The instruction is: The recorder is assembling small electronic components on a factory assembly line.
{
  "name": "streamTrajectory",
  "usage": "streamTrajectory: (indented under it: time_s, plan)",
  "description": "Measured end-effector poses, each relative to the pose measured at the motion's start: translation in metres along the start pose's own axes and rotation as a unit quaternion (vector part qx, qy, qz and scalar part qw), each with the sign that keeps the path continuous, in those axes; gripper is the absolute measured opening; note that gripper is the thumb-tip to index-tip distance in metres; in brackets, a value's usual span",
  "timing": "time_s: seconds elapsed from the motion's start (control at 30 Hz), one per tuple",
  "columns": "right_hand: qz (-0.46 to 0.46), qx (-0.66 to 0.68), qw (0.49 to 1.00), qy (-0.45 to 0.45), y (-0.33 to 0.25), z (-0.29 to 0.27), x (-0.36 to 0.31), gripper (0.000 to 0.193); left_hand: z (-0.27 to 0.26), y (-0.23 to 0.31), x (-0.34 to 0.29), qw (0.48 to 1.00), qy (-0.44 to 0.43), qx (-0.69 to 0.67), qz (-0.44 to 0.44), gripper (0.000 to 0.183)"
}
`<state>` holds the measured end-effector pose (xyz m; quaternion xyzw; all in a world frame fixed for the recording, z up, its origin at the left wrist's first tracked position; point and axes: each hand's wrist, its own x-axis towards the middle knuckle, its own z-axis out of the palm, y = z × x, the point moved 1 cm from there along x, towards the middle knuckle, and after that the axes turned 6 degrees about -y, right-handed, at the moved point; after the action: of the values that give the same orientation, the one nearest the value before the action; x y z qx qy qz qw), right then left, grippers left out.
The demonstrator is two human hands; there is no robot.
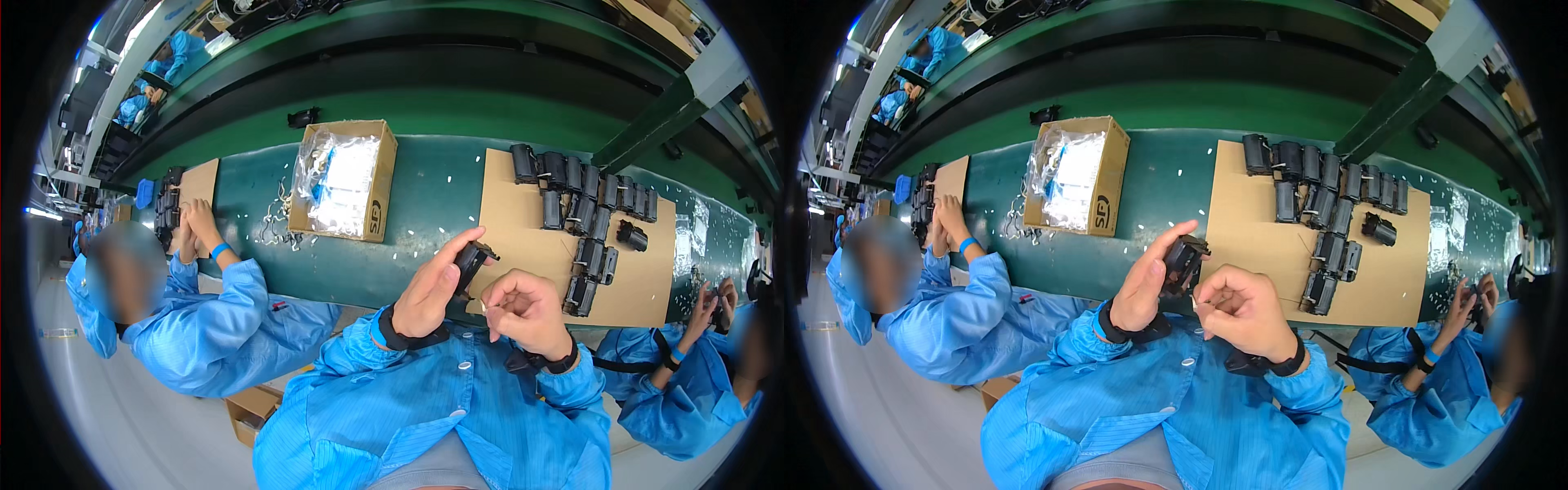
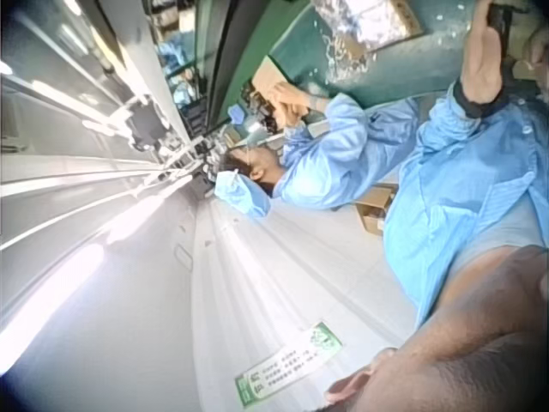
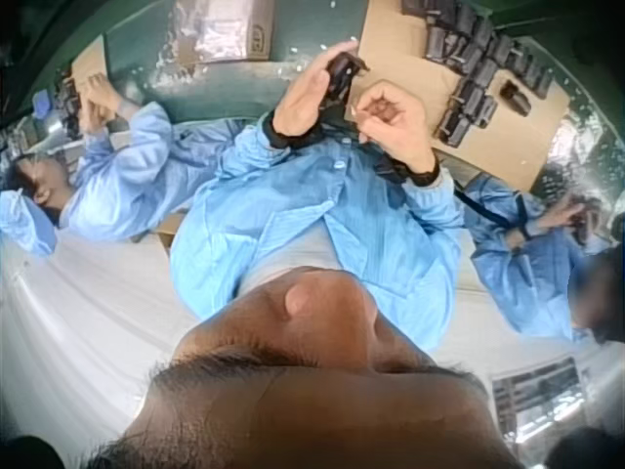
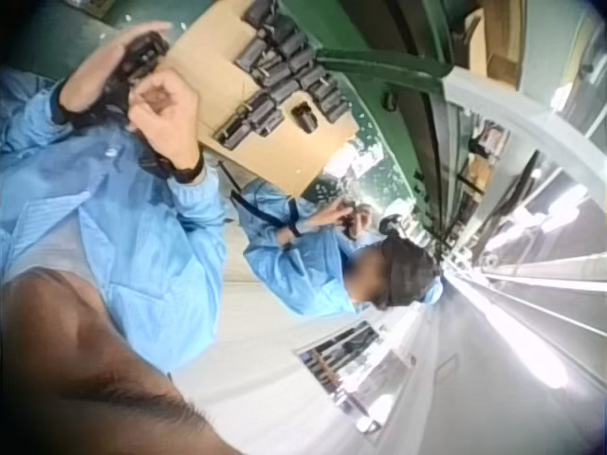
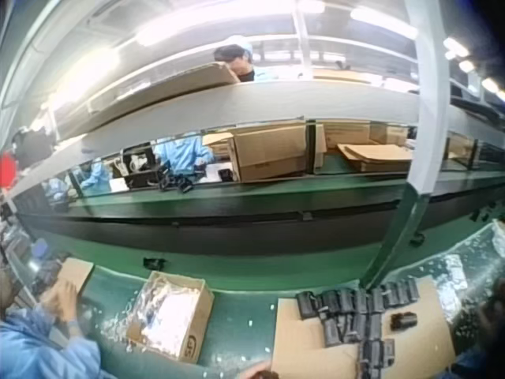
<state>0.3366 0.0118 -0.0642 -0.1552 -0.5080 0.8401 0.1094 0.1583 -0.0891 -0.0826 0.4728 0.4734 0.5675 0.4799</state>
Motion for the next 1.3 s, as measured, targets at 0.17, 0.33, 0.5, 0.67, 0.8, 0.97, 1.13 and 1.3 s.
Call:
streamTrajectory:
  time_s: [0.17, 0.33, 0.5, 0.67, 0.8, 0.97, 1.13, 1.3]
  plan:
    - [-0.057, 0.027, 0.998, 0.008, 0.008, 0.003, 0.000, 0.012, 0.000, 0.000, 0.000, 0.999, 0.009, -0.019, -0.036, 0.083]
    - [-0.102, 0.057, 0.993, -0.002, 0.021, -0.001, 0.004, 0.012, 0.003, 0.000, 0.001, 0.998, 0.022, -0.041, -0.049, 0.085]
    - [-0.109, 0.068, 0.991, 0.018, 0.027, -0.001, 0.009, 0.013, 0.006, -0.001, 0.001, 0.998, 0.019, -0.014, -0.058, 0.086]
    - [-0.092, 0.155, 0.984, -0.005, 0.025, -0.003, 0.010, 0.013, 0.005, -0.001, 0.001, 0.998, 0.017, -0.001, -0.062, 0.082]
    - [-0.084, 0.188, 0.978, -0.013, 0.032, -0.005, 0.008, 0.008, 0.006, -0.002, 0.000, 0.994, 0.032, -0.070, -0.078, 0.077]
    - [-0.035, -0.008, 0.995, 0.088, 0.032, -0.001, -0.001, 0.011, 0.007, -0.003, 0.000, 0.989, 0.041, -0.111, -0.084, 0.068]
    - [-0.053, -0.253, 0.961, 0.094, 0.006, 0.006, -0.008, 0.009, 0.008, 0.000, 0.000, 0.989, 0.049, -0.105, -0.097, 0.068]
    - [-0.118, -0.250, 0.954, 0.115, 0.007, 0.004, -0.007, 0.010, 0.009, -0.002, -0.001, 0.994, 0.036, -0.047, -0.096, 0.072]
